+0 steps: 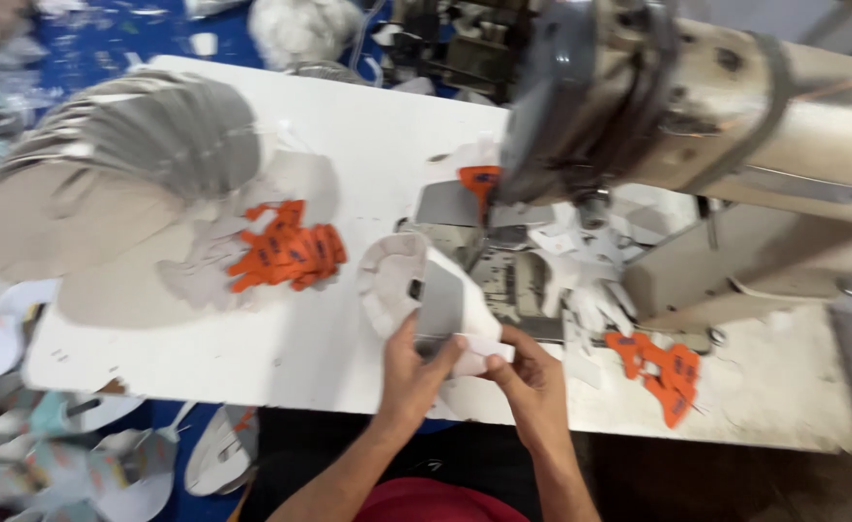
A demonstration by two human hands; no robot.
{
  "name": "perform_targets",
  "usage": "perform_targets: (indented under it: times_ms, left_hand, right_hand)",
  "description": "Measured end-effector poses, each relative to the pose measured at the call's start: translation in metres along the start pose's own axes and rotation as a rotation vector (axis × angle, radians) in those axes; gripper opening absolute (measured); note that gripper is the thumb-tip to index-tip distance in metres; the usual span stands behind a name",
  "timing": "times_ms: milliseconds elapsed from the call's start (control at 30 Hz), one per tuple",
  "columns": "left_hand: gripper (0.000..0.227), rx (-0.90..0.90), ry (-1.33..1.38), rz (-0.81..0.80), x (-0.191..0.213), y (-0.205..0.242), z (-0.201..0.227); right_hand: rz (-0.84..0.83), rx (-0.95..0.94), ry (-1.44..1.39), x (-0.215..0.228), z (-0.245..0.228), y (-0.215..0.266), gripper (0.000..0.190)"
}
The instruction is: The person sews orange fabric pieces onto white shoe parts using a sewing machine. They repeatedly pick up a white shoe part, place an orange piece on it, feed it through the machine, and then cut the thread with scissors.
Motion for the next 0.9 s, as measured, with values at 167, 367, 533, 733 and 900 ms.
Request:
perform_targets:
  times_ms: [167,367,533,733,900]
  left_hand:
    - [0.035,-0.1,-0.073,-0.04,0.008,-0.004,0.003]
    - [0.027,-0.348,-0.285,0.277,0.126,-0.076,0.007]
    - [0.035,-0.725,-0.885,0.636,0.207,-0.109,0.043]
    - [0.051,-0.647,-1.236,0.668,0.201,-0.11,0.044]
    - [0.021,-0.637,-0.652,0.603,0.207,-0.098,0.03]
  right_hand:
    - [0.2,0.071,0.201,-0.003,-0.003,-0.002,0.028]
    - [0.291,0.092,0.268,0.003,-0.016,-0.004,0.027]
    - [0.285,0.087,0.238,0.006,-0.014,-0.004,0.028]
    - [0.287,0.085,0.254,0.006,-0.017,-0.003,0.027]
    - [0.246,0.052,0.176,-0.002,-0.025,-0.007,0.024]
Point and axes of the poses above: each hand's wrist, its own y-axis away from the middle knuckle, its own x-axis out of the back of the hand, z = x × y, the point moved 9 cm from there along -y, towards the middle knuckle, and after that the axes turned 15 degrees about z, right-handed, at the moved point
